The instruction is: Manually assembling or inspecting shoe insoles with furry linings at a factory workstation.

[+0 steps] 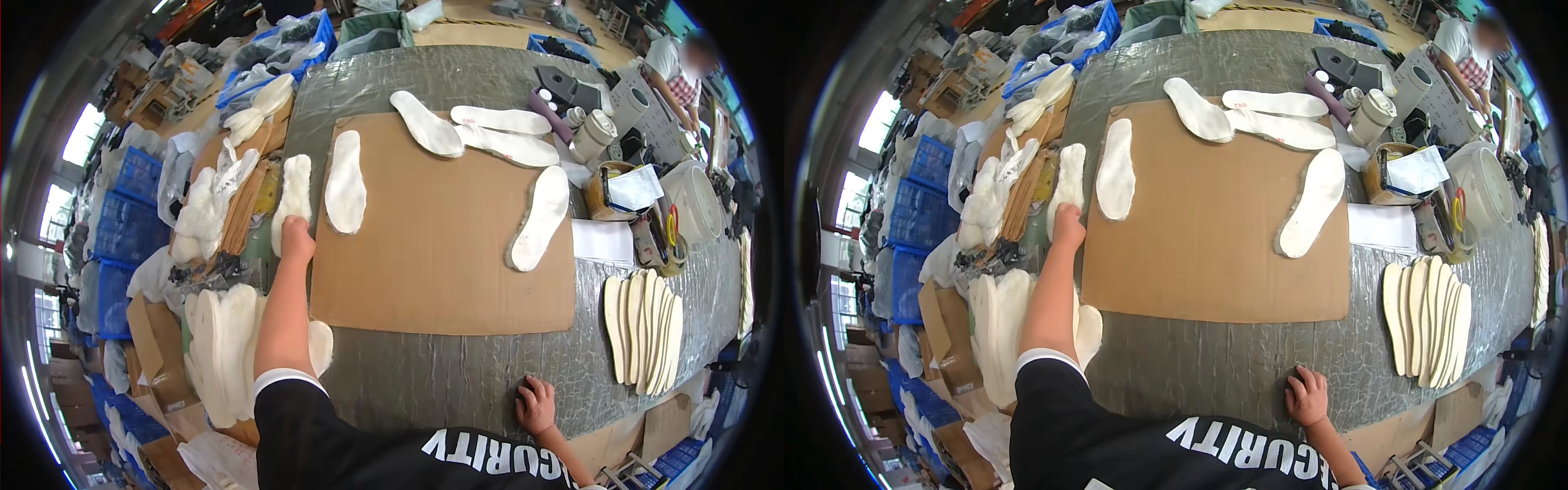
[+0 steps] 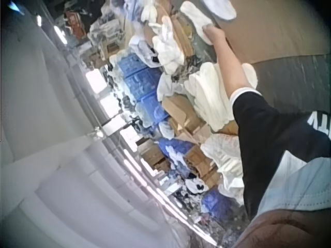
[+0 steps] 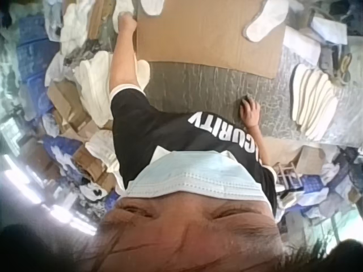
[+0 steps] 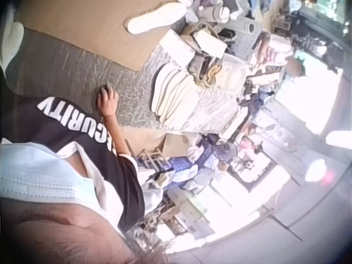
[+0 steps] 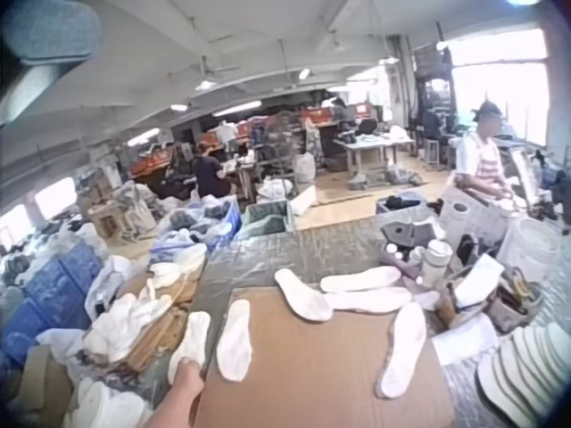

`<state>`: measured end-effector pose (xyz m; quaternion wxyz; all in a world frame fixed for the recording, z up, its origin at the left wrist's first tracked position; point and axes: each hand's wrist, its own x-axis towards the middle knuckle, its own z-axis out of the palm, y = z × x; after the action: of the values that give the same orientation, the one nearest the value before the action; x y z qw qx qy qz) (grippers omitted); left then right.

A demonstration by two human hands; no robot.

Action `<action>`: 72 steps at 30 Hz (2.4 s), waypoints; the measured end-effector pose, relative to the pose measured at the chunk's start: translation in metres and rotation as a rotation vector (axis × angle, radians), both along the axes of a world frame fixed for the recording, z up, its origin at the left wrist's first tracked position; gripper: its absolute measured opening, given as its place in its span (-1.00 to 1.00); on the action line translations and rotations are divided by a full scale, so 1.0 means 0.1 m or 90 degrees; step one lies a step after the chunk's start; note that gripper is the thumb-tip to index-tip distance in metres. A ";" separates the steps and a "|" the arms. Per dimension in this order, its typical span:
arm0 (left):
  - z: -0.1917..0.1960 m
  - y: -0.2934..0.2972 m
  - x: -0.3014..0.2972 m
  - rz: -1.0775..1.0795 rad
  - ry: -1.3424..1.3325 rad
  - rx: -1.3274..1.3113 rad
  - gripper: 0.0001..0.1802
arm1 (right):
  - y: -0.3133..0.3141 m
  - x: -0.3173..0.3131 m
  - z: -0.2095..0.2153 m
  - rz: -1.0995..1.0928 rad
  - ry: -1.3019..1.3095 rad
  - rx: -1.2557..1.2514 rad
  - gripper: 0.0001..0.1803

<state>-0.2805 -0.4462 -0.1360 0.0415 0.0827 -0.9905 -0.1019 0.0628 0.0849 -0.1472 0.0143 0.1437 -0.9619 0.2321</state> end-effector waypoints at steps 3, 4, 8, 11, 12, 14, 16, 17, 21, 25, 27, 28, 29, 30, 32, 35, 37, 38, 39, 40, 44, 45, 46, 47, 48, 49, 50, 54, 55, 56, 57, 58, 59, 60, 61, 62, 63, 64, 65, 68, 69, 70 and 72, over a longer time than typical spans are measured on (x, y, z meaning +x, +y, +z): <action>-0.08 0.13 -0.25 -0.025 0.216 0.053 -0.76 | 0.01 0.00 -0.01 -0.010 0.003 0.008 -0.53; -0.07 0.28 -0.33 0.015 0.188 0.088 -0.75 | 0.01 0.01 -0.01 -0.011 -0.001 0.011 -0.54; -0.20 0.57 -0.50 0.141 0.076 0.204 -0.70 | 0.01 0.01 0.03 -0.008 0.002 0.000 -0.55; -0.27 0.44 -0.55 0.186 0.061 0.388 -0.65 | -0.02 -0.01 0.03 0.004 -0.004 -0.007 -0.56; -0.27 0.47 -0.53 0.212 0.067 0.498 -0.61 | -0.03 -0.01 0.04 0.000 -0.003 -0.007 -0.56; -0.15 0.85 -0.42 0.223 0.061 0.553 -0.67 | -0.02 0.03 0.07 -0.011 -0.001 -0.017 -0.58; -0.05 1.05 -0.11 0.137 0.056 0.661 -0.67 | -0.04 0.04 0.11 -0.012 0.006 -0.026 -0.59; -0.02 1.18 0.12 0.135 0.036 0.836 -0.69 | -0.04 0.02 0.12 -0.004 0.011 -0.033 -0.61; -0.02 2.08 1.25 0.254 -0.128 1.148 -0.80 | 0.00 0.01 -0.03 -0.083 0.015 -0.157 -0.65; 0.02 2.89 2.48 0.315 -0.285 1.210 -0.83 | -0.40 -0.16 0.19 -0.383 -0.260 -0.747 -0.82; 0.08 3.28 2.81 0.323 -0.292 1.211 -0.75 | -0.52 -0.26 0.29 -0.447 -0.316 -0.923 -0.85; 0.11 3.36 2.92 0.321 -0.313 1.207 -0.75 | -0.51 -0.25 0.25 -0.441 -0.319 -0.912 -0.85; 0.14 3.44 3.03 0.293 -0.397 1.224 -0.70 | -0.45 -0.20 0.22 -0.434 -0.323 -0.901 -0.84; 0.20 3.49 3.11 0.265 -0.467 1.239 -0.65 | -0.35 -0.16 0.20 -0.438 -0.321 -0.903 -0.84; 0.38 3.52 3.21 0.262 -0.608 1.172 -0.55 | 0.02 0.01 0.18 -0.448 -0.354 -0.873 -0.81; 0.50 3.47 3.13 -0.397 -0.454 0.627 -0.71 | 0.69 0.23 0.19 -0.442 -0.375 -0.706 -0.86; 0.60 3.56 2.96 -0.595 -0.046 0.334 -0.85 | 1.06 0.36 0.26 -0.437 -0.377 -0.523 -0.84; 0.66 3.65 2.86 -0.604 0.074 0.206 -0.89 | 1.20 0.43 0.27 -0.469 -0.365 -0.523 -0.84; 0.56 3.56 2.82 -0.590 -0.014 0.174 -0.88 | 1.29 0.44 0.29 -0.449 -0.312 -0.481 -0.83; 0.42 3.44 2.86 -0.574 -0.101 0.139 -0.87 | 1.38 0.45 0.29 -0.429 -0.260 -0.437 -0.82; 0.50 3.47 3.09 -0.534 -0.332 0.130 -0.86 | 2.01 0.56 0.50 -0.515 0.056 -0.145 -0.79; 0.63 3.56 3.11 -0.547 -0.330 0.128 -0.86 | 2.31 0.60 0.47 -0.563 0.105 -0.057 -0.78; 0.78 3.67 3.13 -0.495 -0.369 0.158 -0.86 | 2.68 0.70 0.40 -0.612 0.150 0.034 -0.76; 0.85 3.76 3.15 -0.437 -0.406 0.186 -0.85 | 3.05 0.77 0.31 -0.636 0.190 0.132 -0.72; 0.84 3.83 3.13 -0.443 -0.403 0.184 -0.85 | 3.39 0.83 0.25 -0.653 0.228 0.228 -0.67; 0.83 3.88 3.10 -0.509 -0.343 0.184 -0.87 | 3.68 0.86 0.27 -0.658 0.231 0.228 -0.67; 0.80 3.92 3.06 -0.572 -0.282 0.183 -0.88 | 3.93 0.88 0.28 -0.627 0.205 0.215 -0.61; 0.65 4.17 2.81 -0.677 -0.083 0.126 -0.82 | 4.00 0.61 0.65 -0.395 -0.055 0.002 -0.47; 0.65 4.25 2.76 -0.694 -0.088 0.124 -0.79 | 3.94 0.54 0.70 -0.334 -0.091 0.022 -0.49; 0.66 4.36 2.73 -0.694 -0.086 0.121 -0.79 | 3.96 0.52 0.66 -0.334 -0.088 0.020 -0.49; 0.71 4.54 2.72 -0.721 -0.084 0.139 -0.79 | 3.97 0.51 0.59 -0.292 -0.110 0.075 -0.49; 0.75 4.73 2.71 -0.749 -0.082 0.159 -0.79 | 4.00 0.51 0.52 -0.251 -0.131 0.130 -0.49; 0.76 4.94 2.70 -0.799 -0.075 0.170 -0.77 | 4.06 0.52 0.47 -0.248 -0.113 0.100 -0.58; 0.78 5.17 2.72 -0.846 -0.067 0.180 -0.75 | 4.11 0.50 0.48 -0.242 -0.108 0.098 -0.58; 0.82 5.43 2.75 -0.885 -0.066 0.189 -0.72 | 4.18 0.48 0.50 -0.288 -0.175 0.055 -0.63; 0.85 5.72 2.80 -0.925 -0.066 0.200 -0.69 | 4.26 0.45 0.52 -0.333 -0.243 0.012 -0.68; 0.90 6.03 2.84 -0.966 -0.051 0.207 -0.63 | 4.42 0.46 0.48 -0.283 -0.202 -0.075 -0.74; 0.93 6.33 2.88 -1.003 -0.037 0.213 -0.56 | 4.46 0.40 0.52 -0.278 -0.200 -0.073 -0.74; 0.93 6.57 2.92 -1.030 -0.009 0.198 -0.50 | 4.46 0.33 0.62 -0.320 -0.220 -0.086 -0.74; 0.69 7.20 2.95 -1.069 0.039 0.116 -0.40 | 4.48 0.15 0.84 -0.445 0.109 -0.098 -0.72; 0.56 7.30 2.91 -1.063 0.042 0.115 -0.40 | 4.44 0.08 0.95 -0.505 0.229 -0.119 -0.71; 0.46 7.37 2.86 -1.056 -0.041 0.046 -0.43 | 4.37 0.02 1.10 -0.562 0.348 -0.143 -0.70; 0.36 7.43 2.79 -1.042 -0.131 -0.025 -0.47 | 4.16 0.02 1.38 -0.538 0.411 -0.162 -0.69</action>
<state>-0.0012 0.2970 -0.0997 -0.1356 -0.6568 -0.7380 -0.0746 0.0646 0.5008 -0.0091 0.4184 -0.1941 -0.8468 0.2649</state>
